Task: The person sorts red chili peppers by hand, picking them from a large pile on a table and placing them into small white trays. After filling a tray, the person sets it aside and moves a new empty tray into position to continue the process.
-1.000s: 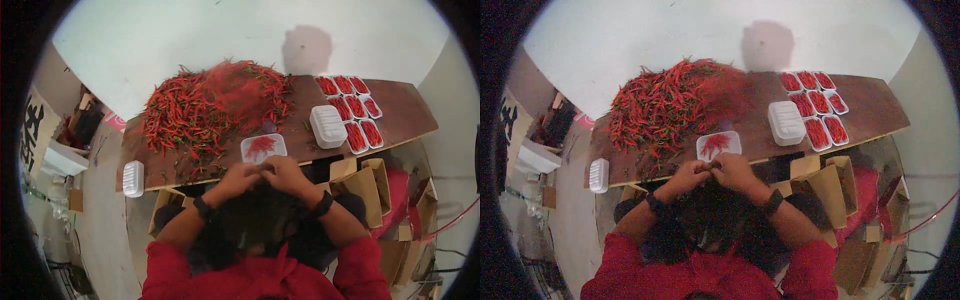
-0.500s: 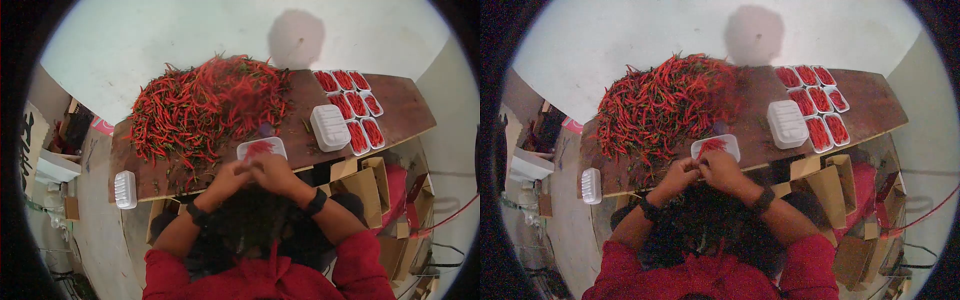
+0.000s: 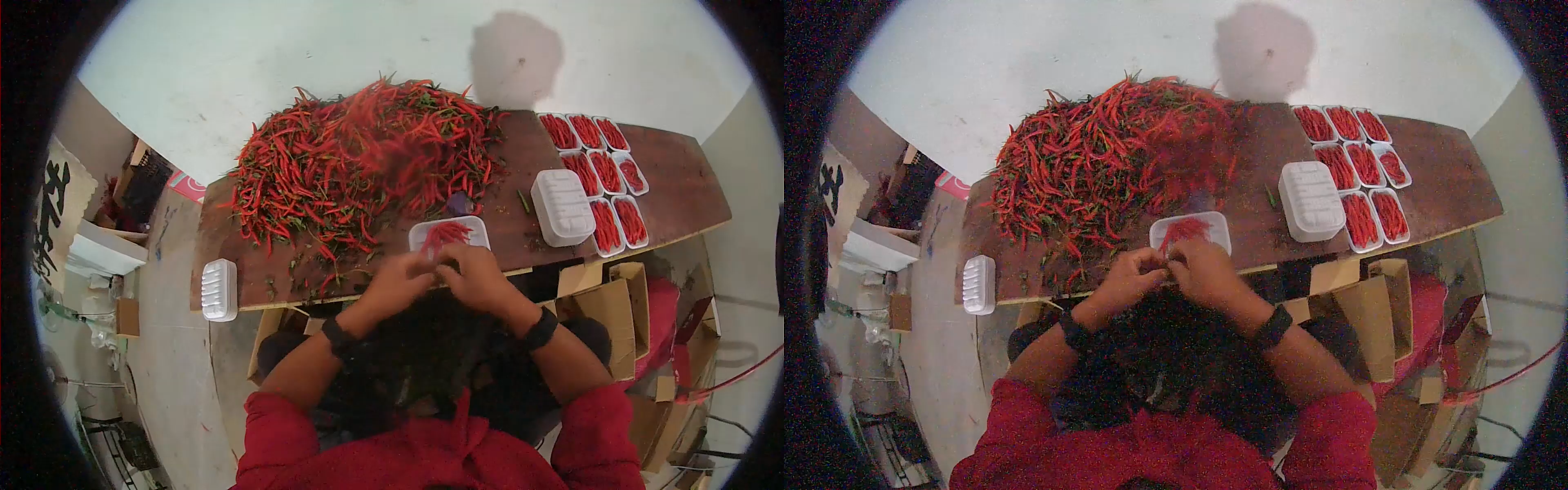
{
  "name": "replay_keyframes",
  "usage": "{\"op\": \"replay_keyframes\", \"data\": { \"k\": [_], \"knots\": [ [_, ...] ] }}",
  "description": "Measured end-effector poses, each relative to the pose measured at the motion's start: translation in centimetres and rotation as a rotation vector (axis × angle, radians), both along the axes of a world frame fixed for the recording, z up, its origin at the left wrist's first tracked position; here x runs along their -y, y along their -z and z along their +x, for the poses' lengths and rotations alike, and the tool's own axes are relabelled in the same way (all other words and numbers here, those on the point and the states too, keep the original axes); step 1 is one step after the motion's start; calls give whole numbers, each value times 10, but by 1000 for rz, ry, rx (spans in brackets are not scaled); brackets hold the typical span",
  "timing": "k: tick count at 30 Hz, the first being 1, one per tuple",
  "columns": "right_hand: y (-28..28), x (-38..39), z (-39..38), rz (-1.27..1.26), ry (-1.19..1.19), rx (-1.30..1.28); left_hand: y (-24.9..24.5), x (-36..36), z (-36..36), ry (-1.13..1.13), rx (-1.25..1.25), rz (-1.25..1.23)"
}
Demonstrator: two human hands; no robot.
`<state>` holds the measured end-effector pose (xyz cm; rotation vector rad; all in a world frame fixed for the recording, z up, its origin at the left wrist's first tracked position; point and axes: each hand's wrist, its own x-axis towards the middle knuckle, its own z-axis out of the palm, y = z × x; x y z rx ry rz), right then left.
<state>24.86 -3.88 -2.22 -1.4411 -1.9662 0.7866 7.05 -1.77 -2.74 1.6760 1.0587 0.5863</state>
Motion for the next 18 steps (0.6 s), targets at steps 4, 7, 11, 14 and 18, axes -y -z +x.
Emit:
{"op": "replay_keyframes", "data": {
  "k": [4, 7, 11, 14, 18],
  "knots": [
    [0, 0, 4, -54, -26, -43, 1, 2, -1, 25, -34, -1],
    [5, 0, 7, -137, -32, -102, -8, 7, 0, 39, -41, -38],
    [5, 0, 11, -226, -59, -217, -13, 10, 1, 57, -43, -53],
    [9, -3, 16, -311, -105, -310, -14, 10, 1, 56, -71, -16],
    [-13, 5, 21, -465, -253, -237, -5, 3, -3, 39, -63, 53]
  ]
}}
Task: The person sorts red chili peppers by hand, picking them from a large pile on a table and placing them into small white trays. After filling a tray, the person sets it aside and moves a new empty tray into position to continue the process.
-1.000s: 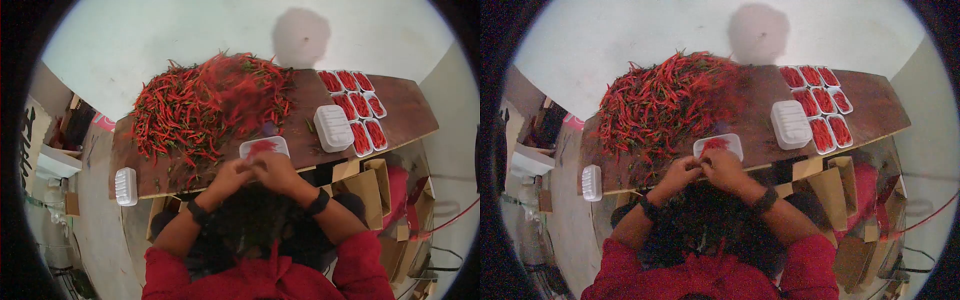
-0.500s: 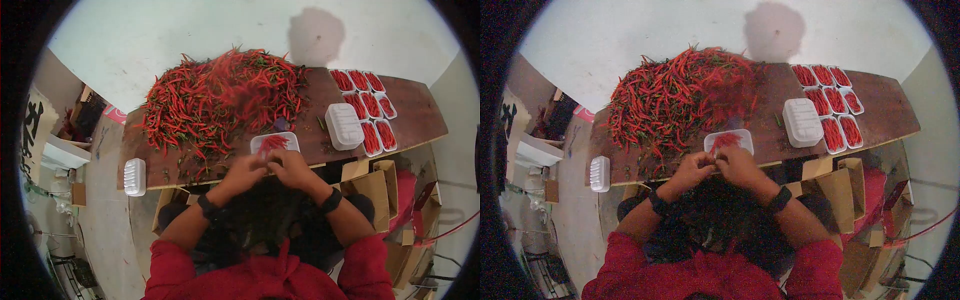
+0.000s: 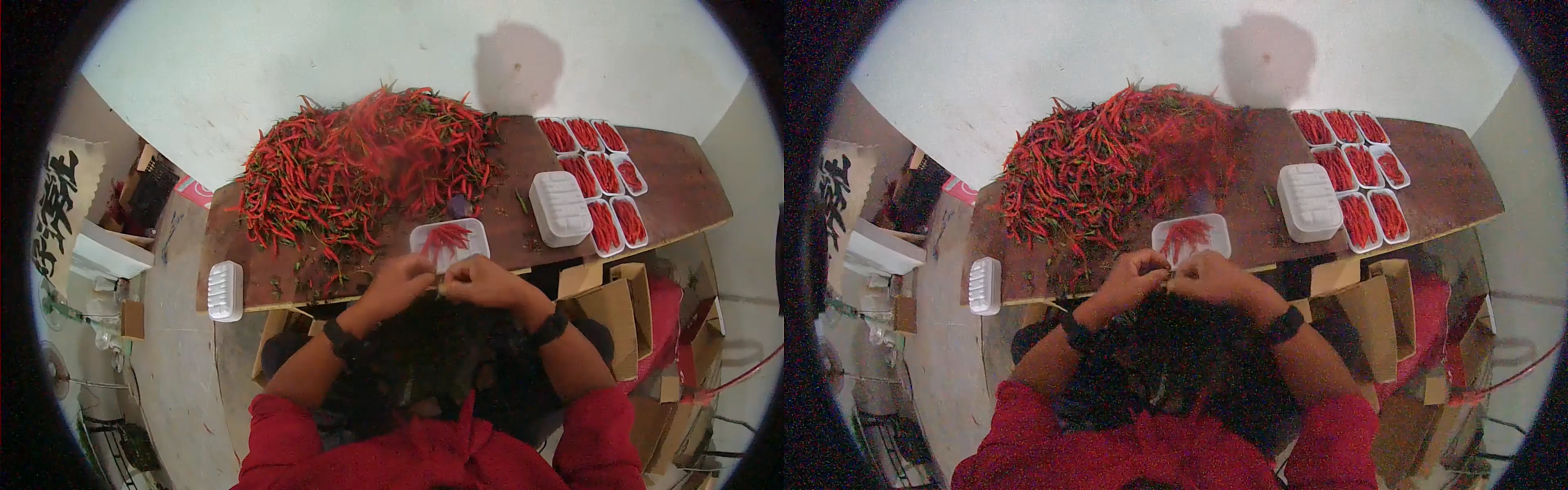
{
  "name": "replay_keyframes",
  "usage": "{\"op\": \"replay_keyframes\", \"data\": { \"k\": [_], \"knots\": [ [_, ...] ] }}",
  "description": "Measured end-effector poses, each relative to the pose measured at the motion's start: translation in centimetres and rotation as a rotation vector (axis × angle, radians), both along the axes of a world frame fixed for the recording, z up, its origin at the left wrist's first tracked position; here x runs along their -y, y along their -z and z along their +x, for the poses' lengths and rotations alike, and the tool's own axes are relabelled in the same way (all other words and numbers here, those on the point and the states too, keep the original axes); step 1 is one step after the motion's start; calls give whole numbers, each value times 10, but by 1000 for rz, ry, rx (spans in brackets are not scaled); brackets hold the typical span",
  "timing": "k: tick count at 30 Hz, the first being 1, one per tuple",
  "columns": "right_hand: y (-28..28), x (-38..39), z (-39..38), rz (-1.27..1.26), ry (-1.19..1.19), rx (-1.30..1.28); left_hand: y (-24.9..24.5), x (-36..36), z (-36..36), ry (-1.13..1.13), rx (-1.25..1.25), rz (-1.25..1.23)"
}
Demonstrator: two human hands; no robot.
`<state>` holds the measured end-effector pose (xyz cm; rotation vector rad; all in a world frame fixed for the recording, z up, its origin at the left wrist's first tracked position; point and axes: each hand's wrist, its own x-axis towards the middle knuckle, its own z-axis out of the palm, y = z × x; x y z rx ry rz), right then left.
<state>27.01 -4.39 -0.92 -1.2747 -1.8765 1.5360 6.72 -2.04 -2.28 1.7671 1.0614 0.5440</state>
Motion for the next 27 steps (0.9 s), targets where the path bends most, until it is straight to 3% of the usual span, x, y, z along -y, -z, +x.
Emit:
{"op": "replay_keyframes", "data": {
  "k": [5, 7, 10, 27],
  "knots": [
    [7, 2, -2, 100, -51, 107, 2, 1, 2, -85, 96, -18],
    [18, 0, -5, 245, 194, 46, 0, 4, 4, -81, 144, -192],
    [21, -2, -7, 292, 275, 110, 3, 5, 7, -14, 125, -150],
    [12, -7, -4, 274, 247, 94, 7, 0, 11, -45, 241, -235]
  ]
}}
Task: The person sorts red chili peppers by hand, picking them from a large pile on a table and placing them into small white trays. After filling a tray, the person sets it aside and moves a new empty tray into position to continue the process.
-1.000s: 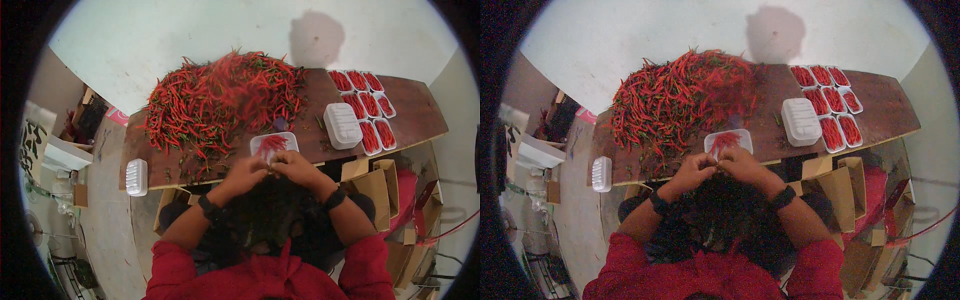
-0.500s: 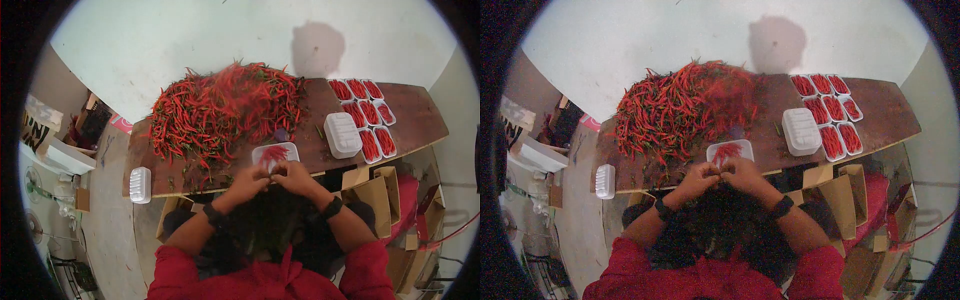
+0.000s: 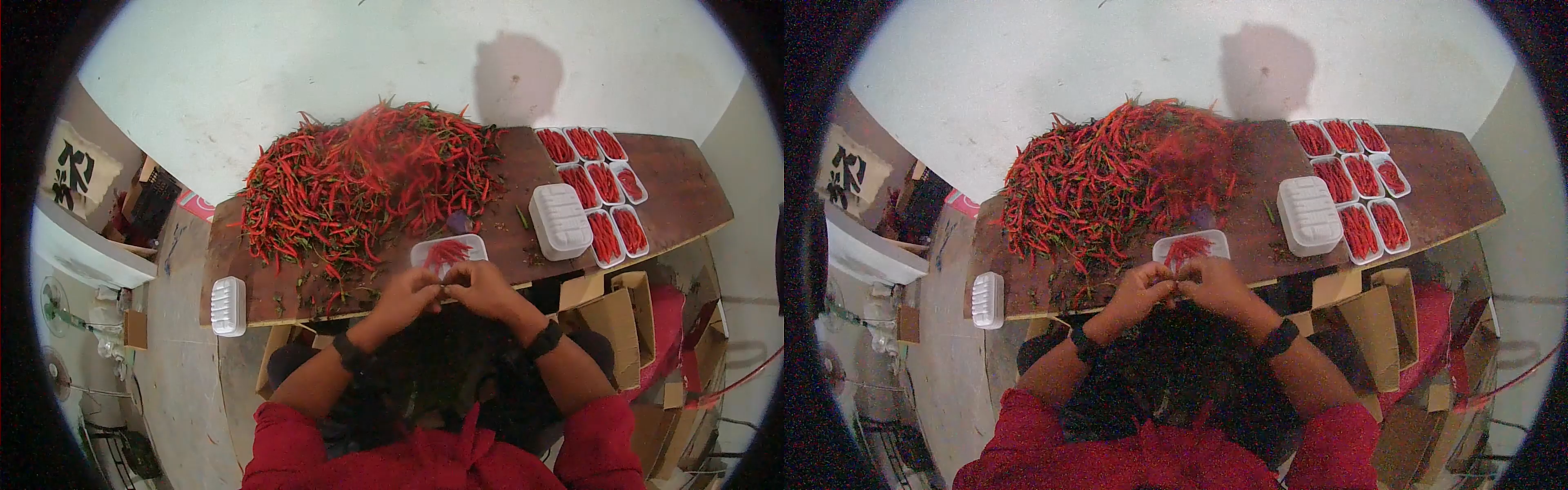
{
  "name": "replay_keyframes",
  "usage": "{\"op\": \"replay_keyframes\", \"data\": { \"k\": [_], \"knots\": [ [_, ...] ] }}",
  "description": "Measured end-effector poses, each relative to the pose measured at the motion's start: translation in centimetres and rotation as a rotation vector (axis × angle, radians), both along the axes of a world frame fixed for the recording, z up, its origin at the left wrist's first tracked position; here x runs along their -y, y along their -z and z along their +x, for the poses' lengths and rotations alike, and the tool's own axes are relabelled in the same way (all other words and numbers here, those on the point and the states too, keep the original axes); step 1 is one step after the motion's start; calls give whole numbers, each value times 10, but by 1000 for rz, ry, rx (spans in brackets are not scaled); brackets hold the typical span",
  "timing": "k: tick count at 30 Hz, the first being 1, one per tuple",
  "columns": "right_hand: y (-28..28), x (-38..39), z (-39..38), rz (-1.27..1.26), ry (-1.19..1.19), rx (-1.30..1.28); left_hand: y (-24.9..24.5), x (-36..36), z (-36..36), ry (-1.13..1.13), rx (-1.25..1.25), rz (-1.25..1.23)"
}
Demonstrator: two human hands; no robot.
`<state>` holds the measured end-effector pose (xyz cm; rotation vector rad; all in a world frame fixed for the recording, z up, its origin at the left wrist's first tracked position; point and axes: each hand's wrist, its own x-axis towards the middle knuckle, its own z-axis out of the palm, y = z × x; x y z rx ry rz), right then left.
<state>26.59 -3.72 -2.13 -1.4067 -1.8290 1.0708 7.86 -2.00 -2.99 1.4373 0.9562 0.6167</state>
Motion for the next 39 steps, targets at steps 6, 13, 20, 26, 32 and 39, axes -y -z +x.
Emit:
{"op": "replay_keyframes", "data": {
  "k": [6, 13, 20, 26, 32, 39],
  "knots": [
    [4, 0, 3, 33, 36, 45, -3, 1, 5, -15, -40, 12],
    [13, 3, 4, 56, 111, 48, -5, 1, 9, 11, -326, 491],
    [5, 2, 2, -46, 188, -73, 1, -6, 12, -45, -251, 316],
    [16, -2, 5, 24, 239, -104, -12, -22, 9, -183, -190, 154],
    [8, 0, 7, 94, 223, -40, -12, -40, 12, -205, -293, 251],
    [-4, 2, 16, 117, 259, -98, -2, -50, 27, -254, -616, 403]
  ]
}}
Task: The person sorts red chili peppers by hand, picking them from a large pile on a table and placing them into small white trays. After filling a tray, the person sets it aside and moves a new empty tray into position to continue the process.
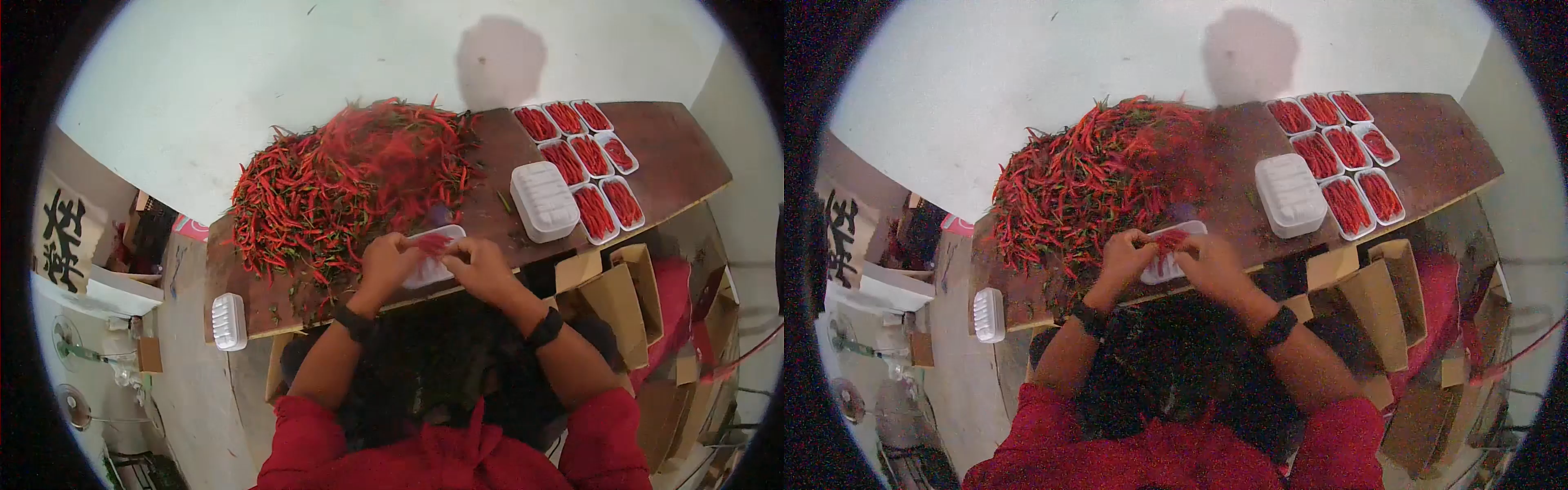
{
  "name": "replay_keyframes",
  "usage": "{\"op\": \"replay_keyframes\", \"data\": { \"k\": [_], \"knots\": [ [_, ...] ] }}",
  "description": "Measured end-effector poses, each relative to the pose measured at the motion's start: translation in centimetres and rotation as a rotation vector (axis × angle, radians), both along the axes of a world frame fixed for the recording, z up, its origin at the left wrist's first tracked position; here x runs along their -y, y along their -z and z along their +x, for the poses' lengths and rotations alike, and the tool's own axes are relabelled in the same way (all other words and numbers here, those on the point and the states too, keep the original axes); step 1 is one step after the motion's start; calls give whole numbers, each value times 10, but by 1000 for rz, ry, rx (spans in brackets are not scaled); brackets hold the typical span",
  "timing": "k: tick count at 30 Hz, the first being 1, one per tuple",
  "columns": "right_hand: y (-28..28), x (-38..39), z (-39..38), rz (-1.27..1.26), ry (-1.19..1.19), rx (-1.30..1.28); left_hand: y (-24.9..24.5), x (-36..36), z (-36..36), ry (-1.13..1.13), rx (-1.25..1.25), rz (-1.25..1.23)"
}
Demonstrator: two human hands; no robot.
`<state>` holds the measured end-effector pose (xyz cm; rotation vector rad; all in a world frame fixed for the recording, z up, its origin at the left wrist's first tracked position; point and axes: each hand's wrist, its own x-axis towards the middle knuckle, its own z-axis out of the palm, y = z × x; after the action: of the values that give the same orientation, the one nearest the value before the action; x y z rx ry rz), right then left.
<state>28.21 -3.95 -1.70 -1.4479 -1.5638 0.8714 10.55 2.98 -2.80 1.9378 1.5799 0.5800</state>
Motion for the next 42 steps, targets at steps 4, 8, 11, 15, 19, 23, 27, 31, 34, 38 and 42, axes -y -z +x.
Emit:
{"op": "replay_keyframes", "data": {
  "k": [4, 8, 11, 15, 19, 23, 27, 31, 34, 38, 42],
  "knots": [
    [-2, -2, 6, 40, 10, 29, -3, -1, 7, -17, -81, -37],
    [-5, -3, 8, 12, 29, 61, -3, -1, 10, 29, -178, 18],
    [-10, -2, 9, -19, 23, 77, 6, -4, 9, 3, -188, 24],
    [-10, -1, 8, -29, 26, 65, 13, -7, 7, 2, -145, 23],
    [-15, -2, 9, -69, 5, 61, 4, -5, 9, 4, -152, 5],
    [-13, -2, 10, -59, 8, 78, 3, -5, 9, 0, -156, -8],
    [-15, -2, 11, -65, 19, 67, 6, -5, 4, 30, -149, 48],
    [-18, -1, 10, -23, 26, 84, 3, -5, -3, 19, -107, 82],
    [-10, -5, 9, -40, 29, 138, -9, -3, -7, 61, -121, 26],
    [-9, -5, 8, 5, 49, 145, 6, 1, -10, 97, -99, 77],
    [2, -9, 7, -7, 40, 137, -2, 11, -2, 198, -197, 140]
  ]
}}
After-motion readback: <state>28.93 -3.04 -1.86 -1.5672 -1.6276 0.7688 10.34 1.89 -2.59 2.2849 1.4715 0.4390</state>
